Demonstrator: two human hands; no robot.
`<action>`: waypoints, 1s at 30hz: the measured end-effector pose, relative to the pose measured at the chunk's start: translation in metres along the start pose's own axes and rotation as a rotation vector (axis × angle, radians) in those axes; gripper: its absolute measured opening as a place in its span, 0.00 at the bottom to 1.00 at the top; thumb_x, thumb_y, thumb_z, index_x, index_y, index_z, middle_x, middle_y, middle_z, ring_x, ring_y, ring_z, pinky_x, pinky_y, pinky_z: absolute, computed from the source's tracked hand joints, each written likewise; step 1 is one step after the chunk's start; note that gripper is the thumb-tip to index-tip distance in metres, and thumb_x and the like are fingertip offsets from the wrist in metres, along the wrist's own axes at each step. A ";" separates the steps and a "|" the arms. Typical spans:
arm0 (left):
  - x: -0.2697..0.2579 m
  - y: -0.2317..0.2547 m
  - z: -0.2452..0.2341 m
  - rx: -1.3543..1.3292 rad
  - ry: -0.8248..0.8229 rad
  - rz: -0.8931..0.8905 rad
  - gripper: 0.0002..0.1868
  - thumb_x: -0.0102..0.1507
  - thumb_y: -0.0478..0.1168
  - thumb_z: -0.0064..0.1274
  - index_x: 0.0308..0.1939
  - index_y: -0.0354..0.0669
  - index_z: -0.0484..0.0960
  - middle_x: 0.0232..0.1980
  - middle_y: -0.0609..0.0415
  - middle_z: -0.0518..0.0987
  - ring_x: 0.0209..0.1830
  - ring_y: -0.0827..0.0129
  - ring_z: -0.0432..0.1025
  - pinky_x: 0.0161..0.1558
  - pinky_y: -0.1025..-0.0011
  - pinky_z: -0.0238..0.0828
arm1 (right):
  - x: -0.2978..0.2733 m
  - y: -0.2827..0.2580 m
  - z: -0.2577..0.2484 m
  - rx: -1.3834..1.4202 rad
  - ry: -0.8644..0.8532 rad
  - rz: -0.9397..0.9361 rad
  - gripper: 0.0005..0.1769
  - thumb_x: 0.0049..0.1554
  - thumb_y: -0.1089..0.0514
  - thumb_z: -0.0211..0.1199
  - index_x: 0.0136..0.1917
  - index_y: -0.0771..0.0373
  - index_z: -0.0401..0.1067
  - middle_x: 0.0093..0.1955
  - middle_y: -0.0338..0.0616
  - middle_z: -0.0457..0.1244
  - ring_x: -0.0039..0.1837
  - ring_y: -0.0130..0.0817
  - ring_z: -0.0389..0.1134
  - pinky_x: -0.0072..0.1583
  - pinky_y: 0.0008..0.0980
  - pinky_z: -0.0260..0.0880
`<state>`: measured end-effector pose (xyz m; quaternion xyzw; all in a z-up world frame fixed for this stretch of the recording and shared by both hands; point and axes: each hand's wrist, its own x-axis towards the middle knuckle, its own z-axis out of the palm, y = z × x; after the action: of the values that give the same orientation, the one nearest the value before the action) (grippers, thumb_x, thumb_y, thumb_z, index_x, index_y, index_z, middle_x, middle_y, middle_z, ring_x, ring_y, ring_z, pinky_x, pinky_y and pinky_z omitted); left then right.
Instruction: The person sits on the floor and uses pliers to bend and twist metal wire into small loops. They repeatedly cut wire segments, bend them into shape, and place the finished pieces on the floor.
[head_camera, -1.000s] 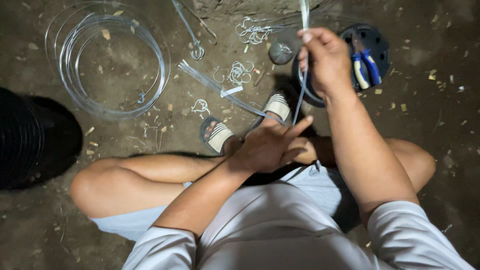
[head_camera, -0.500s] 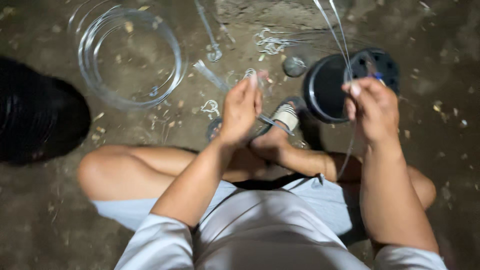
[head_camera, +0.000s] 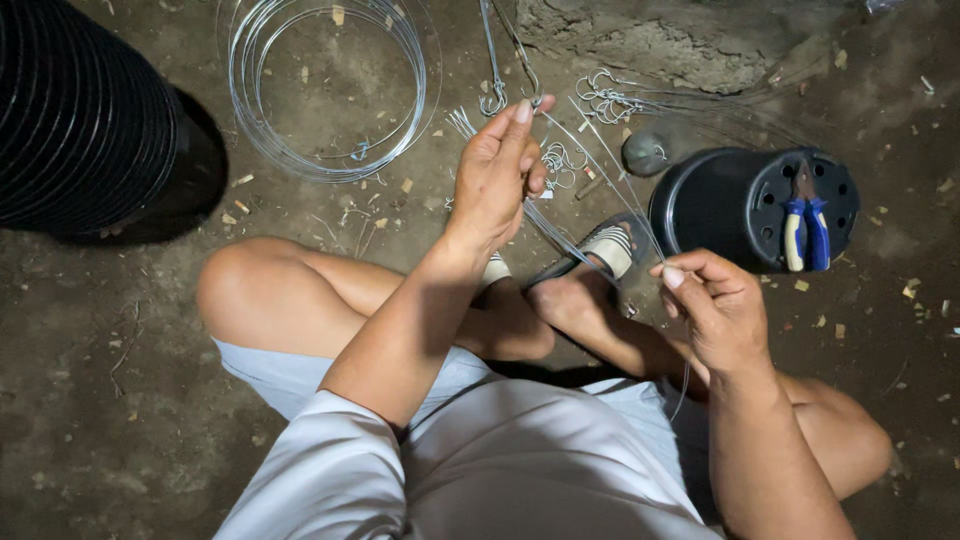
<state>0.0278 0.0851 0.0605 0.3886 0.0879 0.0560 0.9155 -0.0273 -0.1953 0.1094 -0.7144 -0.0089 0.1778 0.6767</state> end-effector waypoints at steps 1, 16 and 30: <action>0.000 0.000 0.000 -0.006 -0.004 -0.009 0.22 0.75 0.50 0.45 0.62 0.35 0.79 0.25 0.64 0.61 0.21 0.78 0.60 0.26 0.77 0.55 | 0.000 0.001 0.000 -0.003 -0.001 0.001 0.05 0.64 0.64 0.61 0.50 0.68 0.75 0.36 0.36 0.63 0.38 0.21 0.60 0.42 0.21 0.59; -0.005 0.000 0.004 0.037 -0.040 -0.007 0.23 0.75 0.50 0.46 0.61 0.33 0.79 0.24 0.64 0.60 0.21 0.77 0.59 0.26 0.77 0.56 | 0.000 0.006 0.002 0.015 0.006 -0.003 0.05 0.64 0.64 0.61 0.51 0.68 0.75 0.37 0.36 0.63 0.38 0.20 0.60 0.42 0.20 0.58; -0.006 -0.003 0.004 0.076 -0.051 0.007 0.23 0.75 0.50 0.46 0.60 0.32 0.79 0.23 0.64 0.61 0.21 0.78 0.59 0.27 0.77 0.56 | 0.001 0.012 -0.001 -0.009 0.020 0.004 0.05 0.64 0.63 0.61 0.51 0.68 0.76 0.35 0.35 0.62 0.37 0.20 0.59 0.41 0.20 0.57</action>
<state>0.0224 0.0790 0.0617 0.4247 0.0655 0.0457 0.9018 -0.0291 -0.1967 0.0975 -0.7193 -0.0014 0.1720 0.6731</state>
